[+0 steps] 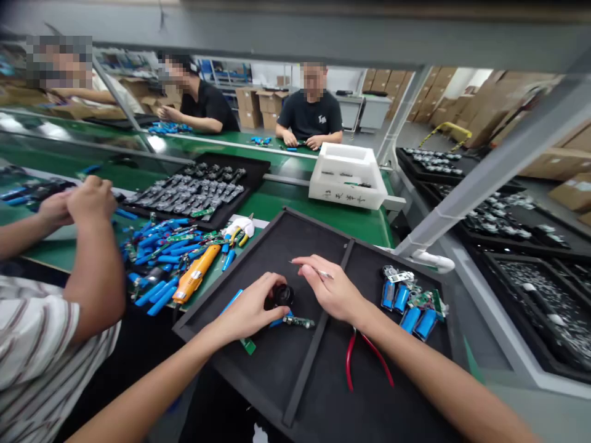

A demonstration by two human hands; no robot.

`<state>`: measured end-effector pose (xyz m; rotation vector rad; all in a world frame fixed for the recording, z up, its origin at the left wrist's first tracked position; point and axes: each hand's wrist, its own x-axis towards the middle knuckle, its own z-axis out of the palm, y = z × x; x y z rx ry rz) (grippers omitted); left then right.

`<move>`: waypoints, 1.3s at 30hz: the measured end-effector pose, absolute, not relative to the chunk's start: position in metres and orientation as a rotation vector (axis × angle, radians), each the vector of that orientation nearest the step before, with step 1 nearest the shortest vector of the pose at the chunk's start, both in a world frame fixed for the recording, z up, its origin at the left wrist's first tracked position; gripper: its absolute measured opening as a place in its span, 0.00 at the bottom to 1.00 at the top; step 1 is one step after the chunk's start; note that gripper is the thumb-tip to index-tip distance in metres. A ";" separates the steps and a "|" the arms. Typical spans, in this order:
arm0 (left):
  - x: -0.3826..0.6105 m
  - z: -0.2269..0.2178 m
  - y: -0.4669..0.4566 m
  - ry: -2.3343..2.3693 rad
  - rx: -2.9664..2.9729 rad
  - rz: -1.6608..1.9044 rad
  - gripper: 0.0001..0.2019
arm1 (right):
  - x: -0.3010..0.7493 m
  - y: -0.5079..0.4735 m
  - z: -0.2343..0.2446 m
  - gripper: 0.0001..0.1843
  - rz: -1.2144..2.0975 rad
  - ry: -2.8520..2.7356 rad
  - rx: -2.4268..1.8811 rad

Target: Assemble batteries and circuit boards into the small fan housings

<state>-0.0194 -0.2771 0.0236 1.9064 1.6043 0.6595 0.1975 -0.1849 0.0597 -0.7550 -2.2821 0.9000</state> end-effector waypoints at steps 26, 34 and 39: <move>-0.037 0.008 -0.344 1.419 1.753 0.774 0.22 | 0.209 -0.369 0.045 0.17 0.908 -2.035 -1.176; -0.045 0.004 -0.344 1.212 1.897 0.655 0.28 | 0.200 -0.368 0.035 0.14 0.761 -2.165 -1.080; -0.057 0.004 -0.338 1.048 1.931 0.578 0.32 | 0.202 -0.356 0.038 0.13 0.736 -2.266 -1.027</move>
